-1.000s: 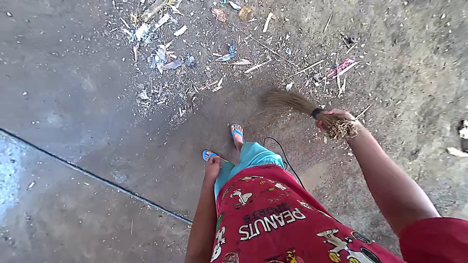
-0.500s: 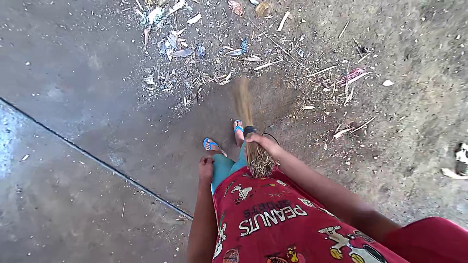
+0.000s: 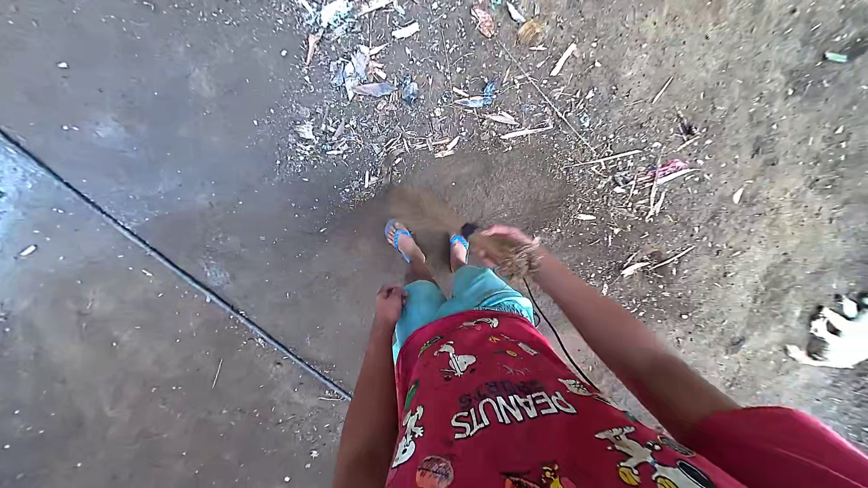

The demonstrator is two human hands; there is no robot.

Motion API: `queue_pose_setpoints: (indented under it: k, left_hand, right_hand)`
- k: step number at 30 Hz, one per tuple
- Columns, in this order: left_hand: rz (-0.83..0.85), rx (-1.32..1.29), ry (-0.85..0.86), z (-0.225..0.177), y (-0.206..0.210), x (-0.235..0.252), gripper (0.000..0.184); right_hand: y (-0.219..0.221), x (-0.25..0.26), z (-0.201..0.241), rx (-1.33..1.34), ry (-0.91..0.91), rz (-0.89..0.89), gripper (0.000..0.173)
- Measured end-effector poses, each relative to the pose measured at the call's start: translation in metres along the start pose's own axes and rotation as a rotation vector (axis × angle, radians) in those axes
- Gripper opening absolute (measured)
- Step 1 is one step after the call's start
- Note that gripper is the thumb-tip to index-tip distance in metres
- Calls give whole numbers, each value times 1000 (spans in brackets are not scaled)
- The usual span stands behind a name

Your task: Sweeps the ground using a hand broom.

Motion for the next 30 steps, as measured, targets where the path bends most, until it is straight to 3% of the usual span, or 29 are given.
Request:
queue_pose_setpoints:
  k: [2,5,8,10,12,15,18,20,22,26,28,30]
  left_hand:
    - [44,34,27,-7,-18,9,37]
    - [25,26,64,-18,-49,17,37]
    - [-18,-14,35,-5,-74,21,35]
    - [-39,-46,23,11,-86,25,35]
    - [-44,-65,-14,33,-92,27,36]
    - [-76,-127,-115,73,-91,26,36]
    - [-22,-119,-226,100,-82,23,38]
    - [21,-38,-254,101,-77,21,38]
    - [33,12,-241,91,-76,20,38]
    - [-57,-24,-68,42,-88,15,35]
    - [-144,-111,70,10,-96,0,35]
    - [-201,-183,100,-2,-96,-8,31]
  right_hand:
    - [-54,-42,59,71,-181,-175,35]
    - [-86,-93,123,-42,-346,-429,37]
    - [-96,-113,143,-215,-527,-971,24]
    - [-74,-111,141,-308,-594,-1328,60]
    - [-39,-92,130,-344,-627,-1428,74]
    - [2,-72,95,-343,-633,-1263,47]
    - [39,-51,35,-338,-342,-786,38]
    - [82,-26,-12,-180,-117,-421,28]
    - [124,1,-52,-187,91,-187,24]
    - [194,66,-96,-520,364,24,24]
    - [215,97,-109,-585,437,128,25]
    - [218,126,-114,-562,445,220,22]
Point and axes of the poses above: each hand's wrist, its own x-axis towards the middle knuckle, its own y-axis out of the palm, z = x × y, the point moved 8 cm from there along x, towards the middle knuckle, and after that the axes turned 8 degrees about x, right-handed, at the moved point
